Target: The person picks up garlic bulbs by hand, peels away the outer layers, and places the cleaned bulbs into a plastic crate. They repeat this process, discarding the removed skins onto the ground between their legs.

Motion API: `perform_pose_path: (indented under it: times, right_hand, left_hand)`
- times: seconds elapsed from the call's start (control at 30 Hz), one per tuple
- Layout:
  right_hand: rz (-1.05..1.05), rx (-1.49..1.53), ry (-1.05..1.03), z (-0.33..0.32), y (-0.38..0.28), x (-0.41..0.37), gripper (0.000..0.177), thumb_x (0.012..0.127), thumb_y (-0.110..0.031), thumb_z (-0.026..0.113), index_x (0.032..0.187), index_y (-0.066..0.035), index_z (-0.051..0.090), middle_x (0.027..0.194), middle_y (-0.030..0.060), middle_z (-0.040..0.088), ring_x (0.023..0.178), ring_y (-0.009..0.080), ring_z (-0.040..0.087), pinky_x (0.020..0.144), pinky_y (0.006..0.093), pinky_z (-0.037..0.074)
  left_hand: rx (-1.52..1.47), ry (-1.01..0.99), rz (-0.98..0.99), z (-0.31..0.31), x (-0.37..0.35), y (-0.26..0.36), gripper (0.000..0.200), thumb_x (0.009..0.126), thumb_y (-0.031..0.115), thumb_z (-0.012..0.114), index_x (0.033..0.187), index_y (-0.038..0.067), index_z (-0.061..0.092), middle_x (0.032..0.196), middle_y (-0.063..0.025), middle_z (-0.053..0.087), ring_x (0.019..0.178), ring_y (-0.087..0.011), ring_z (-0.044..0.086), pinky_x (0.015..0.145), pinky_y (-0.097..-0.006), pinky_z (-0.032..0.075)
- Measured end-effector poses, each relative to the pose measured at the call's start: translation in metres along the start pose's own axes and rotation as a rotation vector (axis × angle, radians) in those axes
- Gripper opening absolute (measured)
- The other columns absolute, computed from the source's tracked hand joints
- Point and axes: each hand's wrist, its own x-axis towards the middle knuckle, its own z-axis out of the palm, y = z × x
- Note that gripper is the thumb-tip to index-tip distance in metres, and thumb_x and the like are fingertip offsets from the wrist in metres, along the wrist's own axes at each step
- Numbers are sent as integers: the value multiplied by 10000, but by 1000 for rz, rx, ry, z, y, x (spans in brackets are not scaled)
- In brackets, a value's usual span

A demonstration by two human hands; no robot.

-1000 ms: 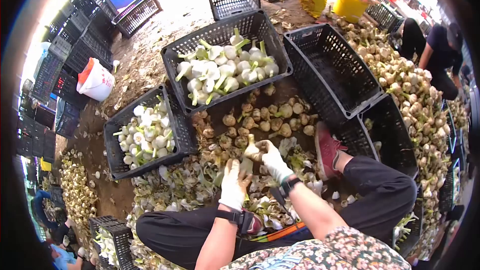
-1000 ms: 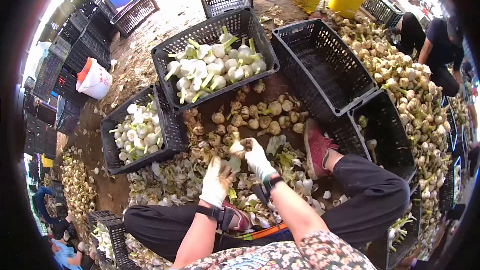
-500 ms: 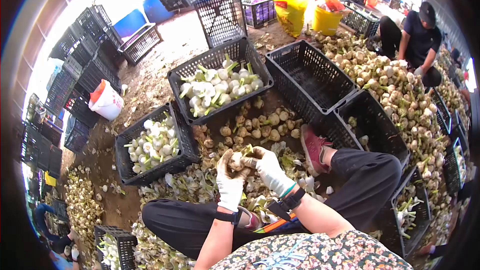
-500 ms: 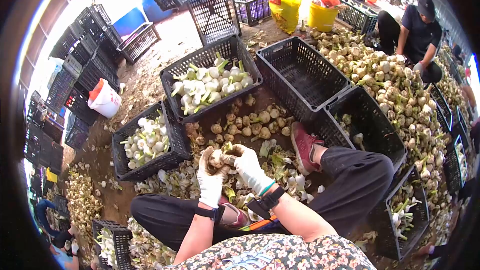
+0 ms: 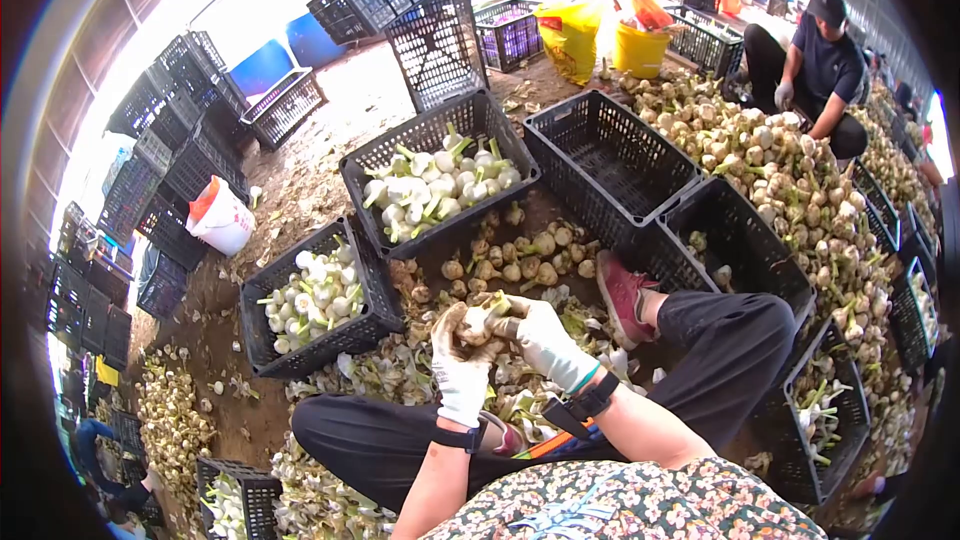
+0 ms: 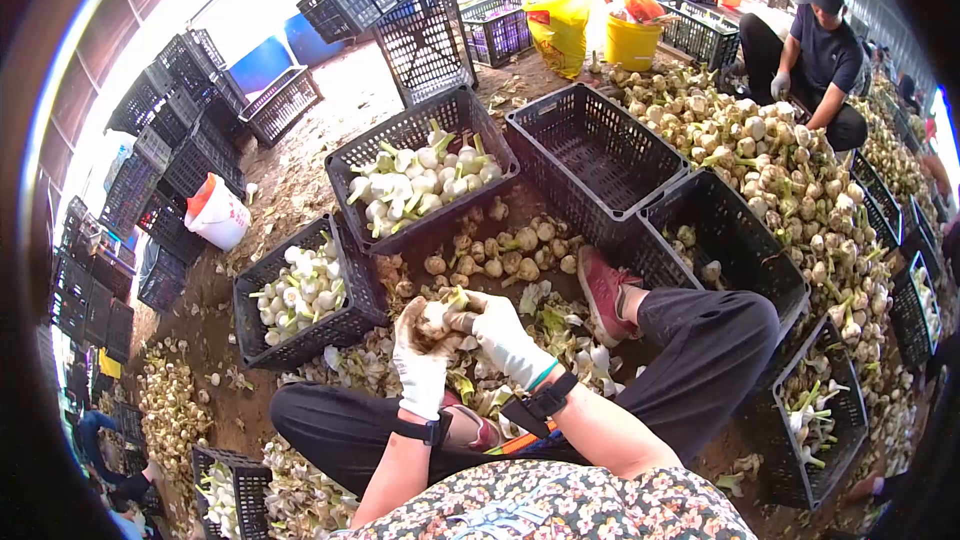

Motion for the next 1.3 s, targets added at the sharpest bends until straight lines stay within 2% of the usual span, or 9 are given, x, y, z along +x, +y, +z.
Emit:
perform_pose_path:
  times: [0.27,0.33,0.5,0.67,0.87,0.93,1.0,1.13,1.3]
  right_hand:
    - [-77,-89,-54,-32,1,-1,289,832,99,544,1098,44,644,1004,19,666,921,114,611,852,245,487]
    - [-453,-695,-39,-36,2,1,297,808,124,512,1072,60,632,1015,31,666,908,112,602,851,244,477]
    - [-33,-463,126,-7,-20,-21,185,867,-55,674,1037,19,672,910,10,686,816,77,593,770,225,474]
    - [-33,-104,23,-14,-14,-19,186,896,-106,684,1029,25,680,929,-12,681,820,63,589,751,235,482]
    - [-59,-166,66,-13,-18,-22,129,904,-61,631,986,22,684,843,33,681,744,83,594,668,240,476]
    - [54,444,277,-28,-6,-6,90,889,-13,593,909,-5,680,811,67,671,774,127,634,655,281,500]
    - [-9,312,355,-39,-4,-2,124,879,-35,598,964,9,677,851,82,683,788,144,645,664,317,520]
    - [-287,-1294,314,-53,5,-16,346,838,-80,684,1165,23,644,1098,180,658,934,248,656,833,315,514]
    - [-485,-1110,-120,-5,-48,-31,275,786,-127,681,1039,-19,694,982,166,657,918,334,643,813,385,518]
  left_hand:
    - [-741,-44,-306,-7,3,26,511,890,9,683,1352,103,486,1162,-28,596,1020,-144,601,904,-284,529]
    - [-883,-68,-629,-9,6,37,534,893,29,688,1366,111,456,1169,-24,587,1010,-142,593,883,-277,534]
    - [-291,-104,-286,2,-4,26,439,994,265,571,1369,80,440,1158,-98,609,1012,-214,635,794,-284,557]
    - [-793,-143,-600,-11,6,28,475,1007,343,535,1378,67,427,1102,-107,633,794,-212,660,753,-297,558]
    - [-630,-132,-426,-3,0,38,609,831,-18,702,1374,48,435,1178,-122,587,975,-190,632,742,-305,578]
    - [-699,-242,-483,-13,2,47,617,823,-17,708,1373,44,435,1165,-121,594,952,-193,640,728,-301,578]
    - [-778,-433,-505,-20,5,45,637,811,0,725,1374,35,429,1124,-115,611,882,-210,662,680,-305,578]
    - [-675,-375,-524,-19,3,57,658,790,-53,705,1379,41,425,1145,-91,595,967,-180,632,794,-289,555]
    - [-231,-371,-385,-14,2,45,692,732,-23,770,1345,21,451,1160,-86,591,1037,-138,591,900,-275,512]
